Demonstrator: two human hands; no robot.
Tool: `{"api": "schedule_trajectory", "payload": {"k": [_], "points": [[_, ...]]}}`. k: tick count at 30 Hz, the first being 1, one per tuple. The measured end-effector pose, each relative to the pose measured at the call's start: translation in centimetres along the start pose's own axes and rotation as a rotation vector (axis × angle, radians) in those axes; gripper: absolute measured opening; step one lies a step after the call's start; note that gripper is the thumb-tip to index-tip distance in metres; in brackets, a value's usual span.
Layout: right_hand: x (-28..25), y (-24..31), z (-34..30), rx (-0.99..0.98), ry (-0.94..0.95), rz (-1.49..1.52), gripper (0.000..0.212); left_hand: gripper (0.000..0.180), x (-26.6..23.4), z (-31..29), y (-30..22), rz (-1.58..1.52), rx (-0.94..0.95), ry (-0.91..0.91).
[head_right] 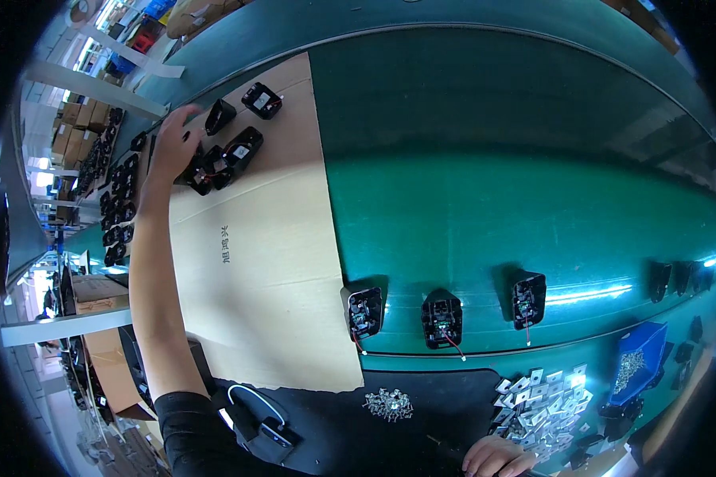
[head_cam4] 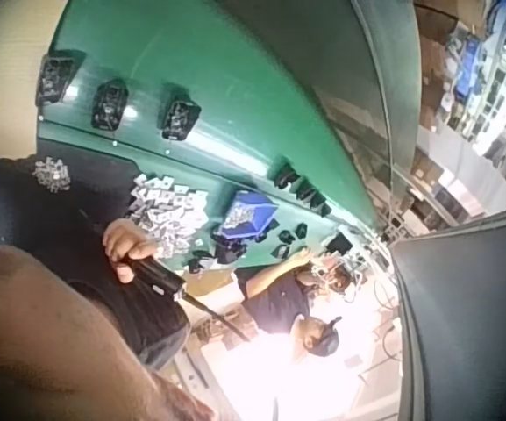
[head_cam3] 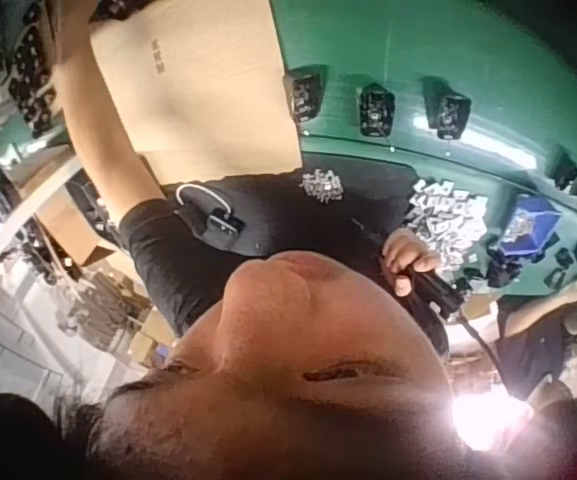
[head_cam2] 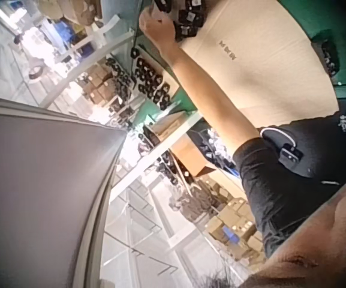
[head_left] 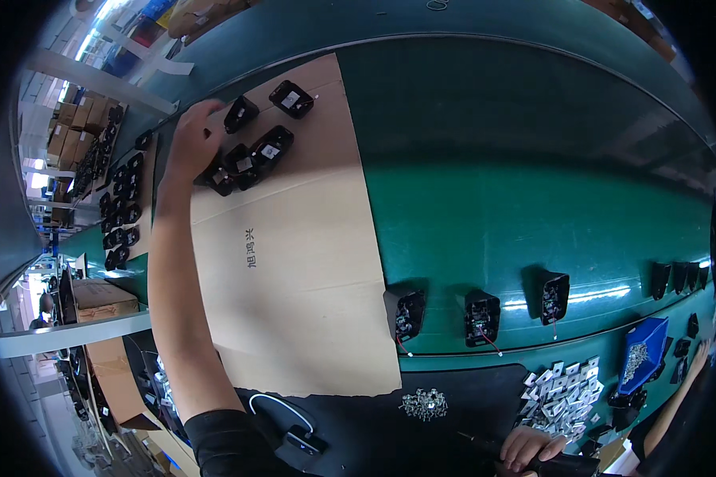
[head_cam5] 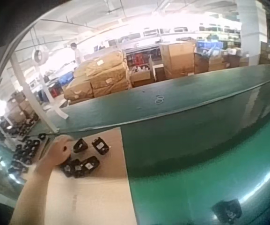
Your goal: The person uses a handheld electric screwdriver to fasten screws into small black electronic devices on a green workbench. They repeatedly pick up devices, secure them with screws, and place the finished units onto a cardboard sheet. The workspace contains piles of screws and white plastic components.
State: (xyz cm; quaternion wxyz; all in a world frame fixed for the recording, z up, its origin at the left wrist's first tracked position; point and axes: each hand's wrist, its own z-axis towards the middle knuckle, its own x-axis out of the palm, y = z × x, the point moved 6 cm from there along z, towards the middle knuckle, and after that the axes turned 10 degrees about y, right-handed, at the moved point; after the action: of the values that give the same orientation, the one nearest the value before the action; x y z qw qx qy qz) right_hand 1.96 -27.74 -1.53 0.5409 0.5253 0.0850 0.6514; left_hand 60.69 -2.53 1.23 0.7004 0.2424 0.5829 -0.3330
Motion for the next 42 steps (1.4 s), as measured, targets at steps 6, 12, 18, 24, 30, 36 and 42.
{"api": "schedule_trajectory", "payload": {"k": [6, 12, 18, 24, 30, 36, 42], "points": [[-0.1, 0.1, 0.0, 0.015, 0.003, 0.003, 0.041, 0.048, 1.9, 3.1, -0.9, 0.087, -0.38, 0.295], [-0.2, 0.2, 0.2, 0.032, -0.002, -0.008, 0.04, 0.06, 2.1, 4.2, -2.8, 0.312, -0.716, 0.343], [-0.3, 0.2, 0.1, 0.051, -0.01, -0.017, 0.04, 0.062, 3.7, 6.1, -9.7, 0.077, -0.048, 0.182], [-0.2, 0.1, -0.1, 0.009, -0.004, -0.002, 0.04, 0.063, 4.4, 6.4, -10.2, -0.158, 0.122, 0.278], [-0.3, 0.1, -0.2, 0.029, 0.052, 0.043, 0.044, 0.059, 1.1, 3.3, -8.4, -0.028, 0.157, 0.154], [-1.5, 0.5, -2.0, 0.105, 0.077, 0.038, 0.045, 0.044, 1.2, 0.2, -12.3, 0.062, -0.028, 0.463], [-1.3, 0.8, -1.3, 0.068, 0.141, 0.002, 0.043, 0.044, 2.5, -0.3, -10.9, 0.219, -0.076, 0.236]]}}
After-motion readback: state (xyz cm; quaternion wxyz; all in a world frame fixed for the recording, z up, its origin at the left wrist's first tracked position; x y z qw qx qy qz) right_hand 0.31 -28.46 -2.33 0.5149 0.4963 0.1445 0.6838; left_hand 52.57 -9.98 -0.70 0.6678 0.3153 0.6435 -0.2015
